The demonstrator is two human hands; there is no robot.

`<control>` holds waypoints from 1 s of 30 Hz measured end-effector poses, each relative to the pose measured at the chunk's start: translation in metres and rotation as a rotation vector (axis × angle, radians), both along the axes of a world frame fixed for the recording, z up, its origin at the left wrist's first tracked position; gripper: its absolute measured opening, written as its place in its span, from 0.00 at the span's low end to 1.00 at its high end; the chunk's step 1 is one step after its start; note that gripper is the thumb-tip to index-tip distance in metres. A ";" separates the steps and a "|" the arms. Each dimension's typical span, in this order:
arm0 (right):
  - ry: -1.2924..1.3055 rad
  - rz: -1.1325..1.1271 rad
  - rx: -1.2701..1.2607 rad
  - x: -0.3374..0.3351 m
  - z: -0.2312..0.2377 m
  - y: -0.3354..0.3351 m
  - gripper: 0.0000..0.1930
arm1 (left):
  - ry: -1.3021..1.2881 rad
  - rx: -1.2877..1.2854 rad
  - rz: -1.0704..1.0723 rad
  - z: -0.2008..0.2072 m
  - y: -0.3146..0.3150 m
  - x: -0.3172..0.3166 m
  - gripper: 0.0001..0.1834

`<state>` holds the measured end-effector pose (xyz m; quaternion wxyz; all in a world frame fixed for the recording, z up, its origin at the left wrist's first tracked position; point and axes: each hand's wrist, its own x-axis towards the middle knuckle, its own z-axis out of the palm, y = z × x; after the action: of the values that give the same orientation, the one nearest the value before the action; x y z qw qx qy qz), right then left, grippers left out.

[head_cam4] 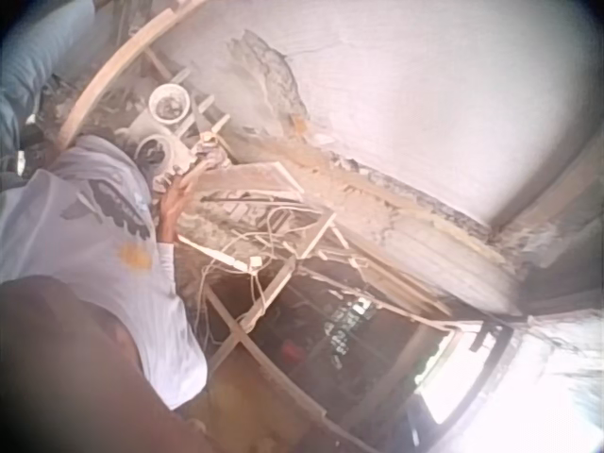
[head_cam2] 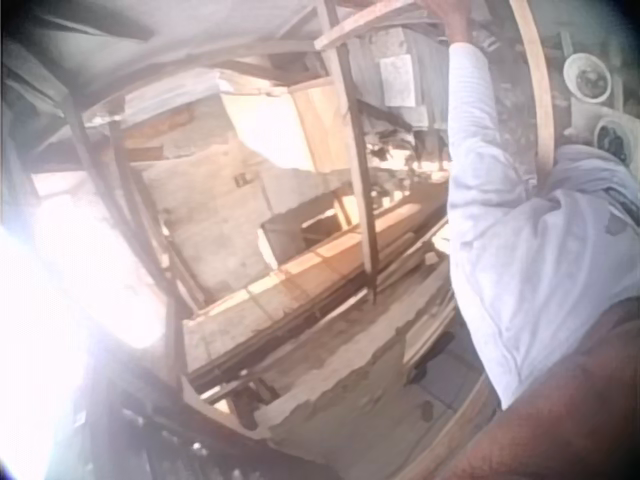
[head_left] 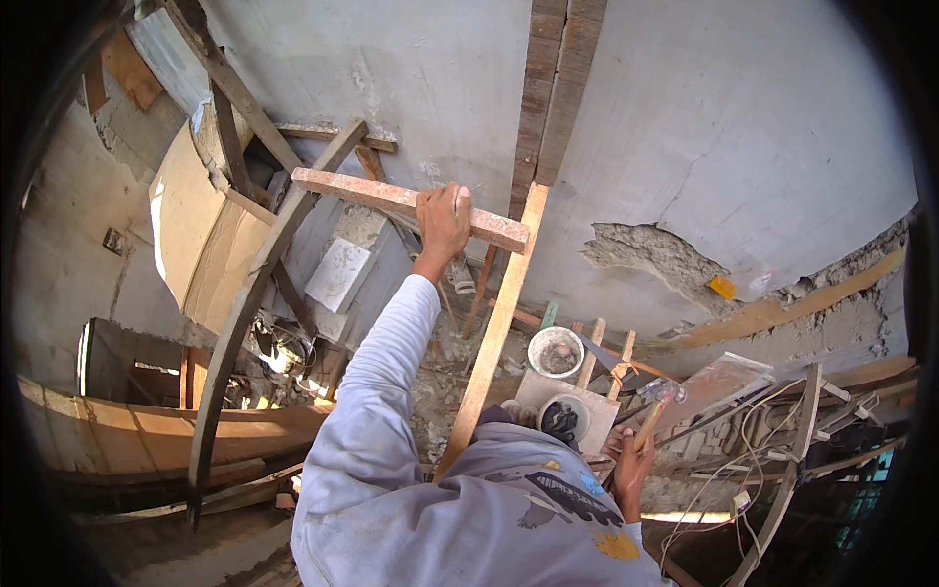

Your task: The person is assembling a wooden frame structure by hand. They position wooden planks, pick up nails from a bucket, and hammer them into place to join the pieces together.

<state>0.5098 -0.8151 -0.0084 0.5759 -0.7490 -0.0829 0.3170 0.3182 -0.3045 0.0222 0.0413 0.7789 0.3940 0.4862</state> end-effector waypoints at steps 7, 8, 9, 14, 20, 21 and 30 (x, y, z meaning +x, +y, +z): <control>0.021 0.016 0.027 0.006 -0.012 0.003 0.23 | 0.056 0.003 -0.013 0.004 -0.004 -0.002 0.15; 0.029 0.014 0.025 0.007 -0.014 0.003 0.22 | 0.041 0.006 -0.045 0.008 -0.008 0.001 0.15; 0.038 0.012 0.022 0.008 -0.015 0.003 0.21 | 0.026 0.008 -0.077 0.011 -0.011 0.006 0.15; 0.048 0.018 0.026 0.010 -0.025 0.001 0.18 | 0.031 0.000 0.098 -0.002 -0.008 0.019 0.15; 0.068 0.002 0.016 0.010 -0.018 0.003 0.17 | -0.030 -0.010 0.122 -0.002 0.010 0.038 0.15; 0.065 0.002 0.011 0.011 -0.018 0.002 0.17 | -0.024 -0.031 0.124 -0.001 0.011 0.041 0.15; 0.083 0.006 0.006 0.017 -0.027 0.008 0.25 | -0.012 -0.028 0.126 -0.003 0.033 0.058 0.15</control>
<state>0.5266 -0.8066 -0.0358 0.5799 -0.7333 -0.0622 0.3494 0.3762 -0.2719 0.0195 0.0240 0.7489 0.4487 0.4871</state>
